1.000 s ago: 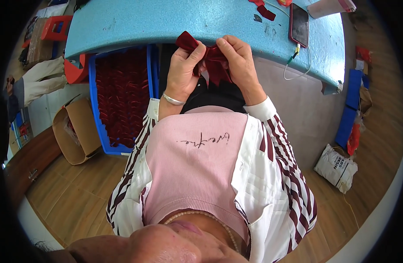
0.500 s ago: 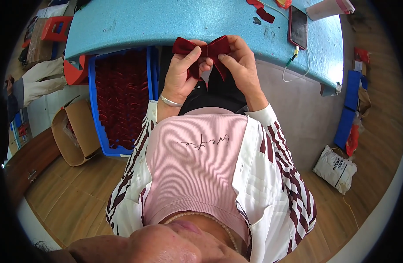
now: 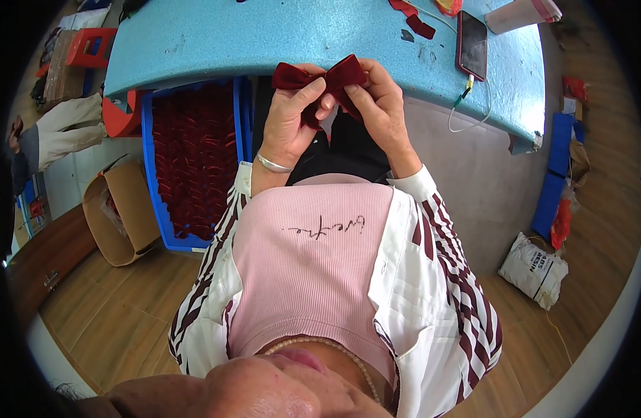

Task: Assembling decorative red fabric bows by hand in a workshop.

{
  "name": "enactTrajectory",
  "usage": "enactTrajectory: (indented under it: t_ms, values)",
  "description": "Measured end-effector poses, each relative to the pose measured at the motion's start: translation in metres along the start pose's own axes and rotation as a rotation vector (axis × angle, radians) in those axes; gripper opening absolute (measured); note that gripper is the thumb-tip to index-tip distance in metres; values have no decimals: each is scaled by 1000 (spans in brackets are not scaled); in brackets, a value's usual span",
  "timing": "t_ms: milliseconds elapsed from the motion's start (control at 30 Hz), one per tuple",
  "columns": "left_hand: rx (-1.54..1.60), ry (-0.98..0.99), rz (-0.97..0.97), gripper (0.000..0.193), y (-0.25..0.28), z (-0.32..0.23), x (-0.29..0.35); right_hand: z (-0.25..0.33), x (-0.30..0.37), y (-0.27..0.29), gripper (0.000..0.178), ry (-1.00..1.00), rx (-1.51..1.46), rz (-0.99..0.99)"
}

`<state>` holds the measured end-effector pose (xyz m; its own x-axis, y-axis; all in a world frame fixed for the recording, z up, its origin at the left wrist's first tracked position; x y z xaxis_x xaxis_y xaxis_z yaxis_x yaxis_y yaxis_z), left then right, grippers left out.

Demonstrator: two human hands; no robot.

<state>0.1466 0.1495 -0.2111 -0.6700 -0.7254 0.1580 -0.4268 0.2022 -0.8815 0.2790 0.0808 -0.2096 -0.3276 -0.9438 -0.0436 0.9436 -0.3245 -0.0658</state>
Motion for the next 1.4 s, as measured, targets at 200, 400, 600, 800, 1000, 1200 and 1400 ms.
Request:
enactTrajectory:
  t_ms: [200,400,600,800,1000,1200,1400]
  values:
    - [65,6,17,13,-10,-2,-1,11,-4,-2,28,149,284,-34]
    - [166,64,34,11,-12,-3,-3,24,-5,-6,28,181,386,-87]
    - [222,84,29,11,-21,2,-2,42,-11,-1,33,340,433,-119]
    - [157,57,25,13,-26,2,-1,51,-10,-3,34,342,466,-114]
    - [111,33,45,15,-28,2,-1,46,-11,0,30,330,450,-89]
    - [64,11,19,16,-26,2,-2,39,-11,-2,29,317,437,-135]
    - [114,9,-9,16,-25,4,-3,40,-9,-5,28,328,486,-141]
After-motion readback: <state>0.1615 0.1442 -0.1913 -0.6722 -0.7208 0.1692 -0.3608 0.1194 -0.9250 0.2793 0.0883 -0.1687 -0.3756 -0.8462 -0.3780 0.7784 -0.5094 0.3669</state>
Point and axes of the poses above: each hand's wrist, its own x-axis away from the middle knuckle, its own y-axis out of the back of the hand, z = x × y, the point moved 3 cm from there along -x, towards the middle knuckle, and after that the axes turned 8 degrees about x, right-handed, at the moved point
